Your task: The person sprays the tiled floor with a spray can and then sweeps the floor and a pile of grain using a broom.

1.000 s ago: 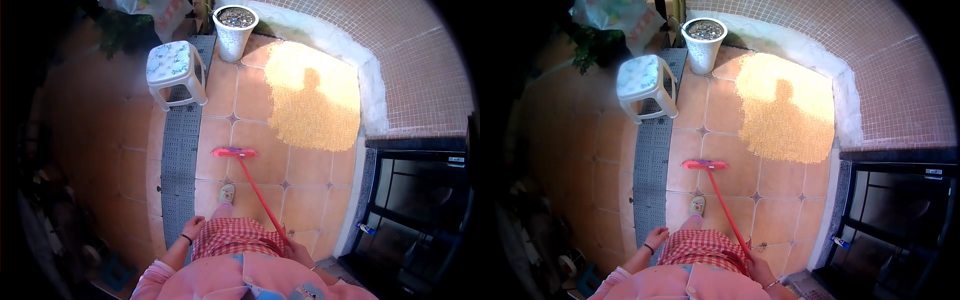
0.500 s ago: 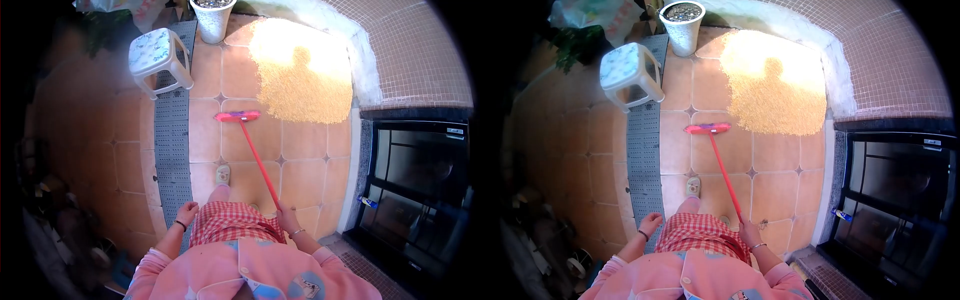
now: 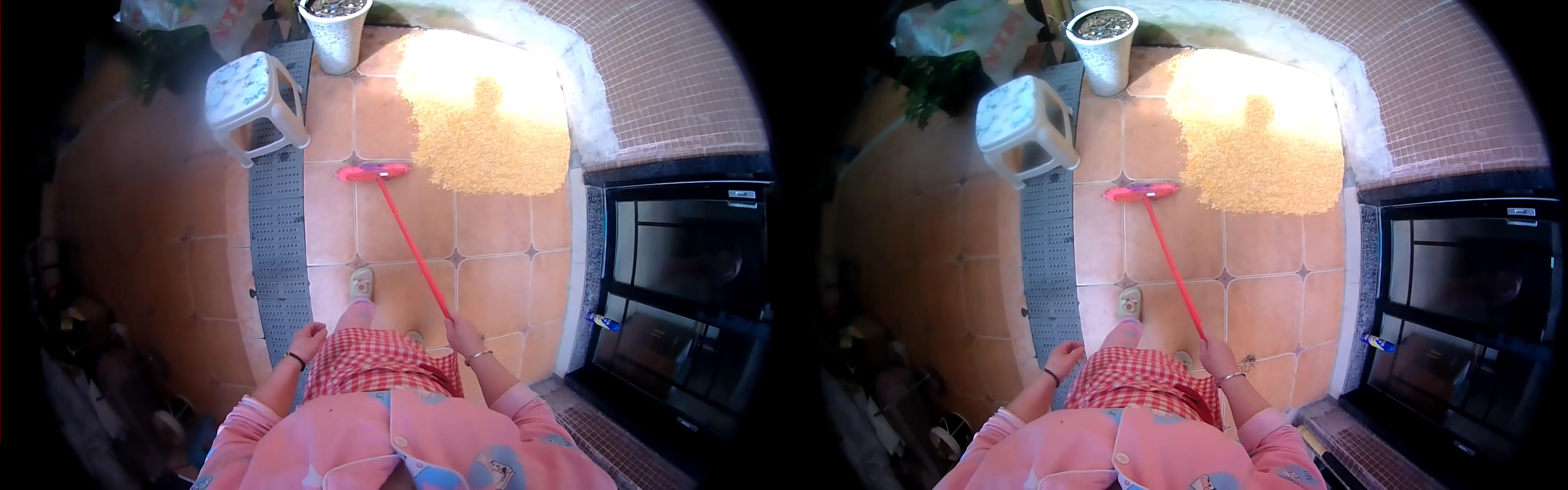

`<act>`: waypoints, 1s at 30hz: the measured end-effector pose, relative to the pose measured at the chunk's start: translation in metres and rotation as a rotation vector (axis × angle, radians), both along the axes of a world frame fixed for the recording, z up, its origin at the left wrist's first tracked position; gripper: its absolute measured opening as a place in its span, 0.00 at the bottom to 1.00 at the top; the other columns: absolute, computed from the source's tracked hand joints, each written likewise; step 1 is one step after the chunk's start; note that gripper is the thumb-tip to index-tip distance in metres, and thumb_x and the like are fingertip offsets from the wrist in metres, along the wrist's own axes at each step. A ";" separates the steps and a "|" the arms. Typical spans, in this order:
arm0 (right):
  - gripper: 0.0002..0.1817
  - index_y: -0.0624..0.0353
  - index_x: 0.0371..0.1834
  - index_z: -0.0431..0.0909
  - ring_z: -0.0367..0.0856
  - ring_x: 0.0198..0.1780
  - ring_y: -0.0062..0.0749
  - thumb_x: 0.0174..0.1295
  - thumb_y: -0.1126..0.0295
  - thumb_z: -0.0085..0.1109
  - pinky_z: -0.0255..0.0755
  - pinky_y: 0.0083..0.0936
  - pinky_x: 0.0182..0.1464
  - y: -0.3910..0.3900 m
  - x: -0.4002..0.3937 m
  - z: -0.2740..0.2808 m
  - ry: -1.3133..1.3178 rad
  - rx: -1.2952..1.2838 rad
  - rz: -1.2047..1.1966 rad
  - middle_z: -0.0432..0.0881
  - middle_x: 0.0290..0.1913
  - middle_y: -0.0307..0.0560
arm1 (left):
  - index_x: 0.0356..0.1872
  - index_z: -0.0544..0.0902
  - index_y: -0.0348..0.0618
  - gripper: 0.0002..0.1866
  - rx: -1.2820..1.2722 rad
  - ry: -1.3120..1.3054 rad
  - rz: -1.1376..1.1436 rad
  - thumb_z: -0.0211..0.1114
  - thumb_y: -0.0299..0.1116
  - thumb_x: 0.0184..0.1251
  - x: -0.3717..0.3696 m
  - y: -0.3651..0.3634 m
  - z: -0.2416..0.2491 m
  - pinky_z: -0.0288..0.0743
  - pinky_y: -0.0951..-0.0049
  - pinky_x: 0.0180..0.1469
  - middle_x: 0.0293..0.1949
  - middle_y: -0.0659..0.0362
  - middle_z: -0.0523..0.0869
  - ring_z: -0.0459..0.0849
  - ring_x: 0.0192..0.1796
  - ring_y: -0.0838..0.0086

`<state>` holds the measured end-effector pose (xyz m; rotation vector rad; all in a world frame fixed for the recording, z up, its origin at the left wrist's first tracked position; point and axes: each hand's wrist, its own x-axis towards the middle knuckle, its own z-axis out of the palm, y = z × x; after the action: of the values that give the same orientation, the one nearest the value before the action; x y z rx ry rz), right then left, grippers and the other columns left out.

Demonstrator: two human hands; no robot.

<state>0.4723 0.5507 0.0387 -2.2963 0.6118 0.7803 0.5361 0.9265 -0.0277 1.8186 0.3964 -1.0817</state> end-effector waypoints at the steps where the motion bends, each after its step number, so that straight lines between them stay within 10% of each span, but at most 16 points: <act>1: 0.20 0.54 0.55 0.66 0.75 0.34 0.58 0.59 0.65 0.44 0.69 0.45 0.36 -0.002 0.000 -0.007 -0.001 0.003 0.001 0.76 0.30 0.65 | 0.42 0.76 0.37 0.14 0.003 -0.001 0.001 0.59 0.35 0.58 0.001 -0.001 0.004 0.71 0.78 0.35 0.32 0.60 0.81 0.78 0.34 0.78; 13: 0.21 0.54 0.58 0.63 0.77 0.33 0.56 0.59 0.66 0.45 0.71 0.45 0.34 0.001 -0.085 0.111 0.066 0.057 0.063 0.77 0.29 0.63 | 0.42 0.77 0.37 0.16 0.064 0.014 0.041 0.59 0.38 0.57 -0.030 0.017 0.018 0.72 0.77 0.41 0.35 0.57 0.82 0.80 0.35 0.76; 19: 0.22 0.52 0.58 0.61 0.78 0.29 0.53 0.58 0.69 0.41 0.72 0.45 0.30 0.029 0.011 -0.040 -0.058 0.002 0.390 0.78 0.26 0.61 | 0.42 0.77 0.37 0.16 0.124 0.000 0.062 0.59 0.37 0.57 -0.055 0.017 0.012 0.73 0.76 0.40 0.35 0.56 0.82 0.80 0.36 0.76; 22: 0.22 0.52 0.59 0.61 0.79 0.35 0.48 0.59 0.72 0.38 0.73 0.41 0.36 0.066 0.074 -0.021 0.034 -0.094 0.550 0.79 0.32 0.58 | 0.43 0.76 0.38 0.15 0.091 -0.022 0.115 0.58 0.36 0.59 -0.071 0.016 0.017 0.72 0.78 0.37 0.35 0.60 0.81 0.78 0.34 0.78; 30: 0.26 0.40 0.62 0.59 0.78 0.42 0.48 0.58 0.71 0.41 0.72 0.41 0.41 -0.063 -0.064 -0.046 0.127 -0.202 0.540 0.78 0.39 0.55 | 0.46 0.74 0.40 0.16 0.154 0.042 0.242 0.58 0.35 0.58 -0.162 0.010 0.024 0.71 0.78 0.35 0.36 0.61 0.80 0.79 0.35 0.79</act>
<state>0.4082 0.4877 -0.0078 -2.6521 0.1150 1.1641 0.3741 0.9361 -0.0035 1.8282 0.7229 -0.9433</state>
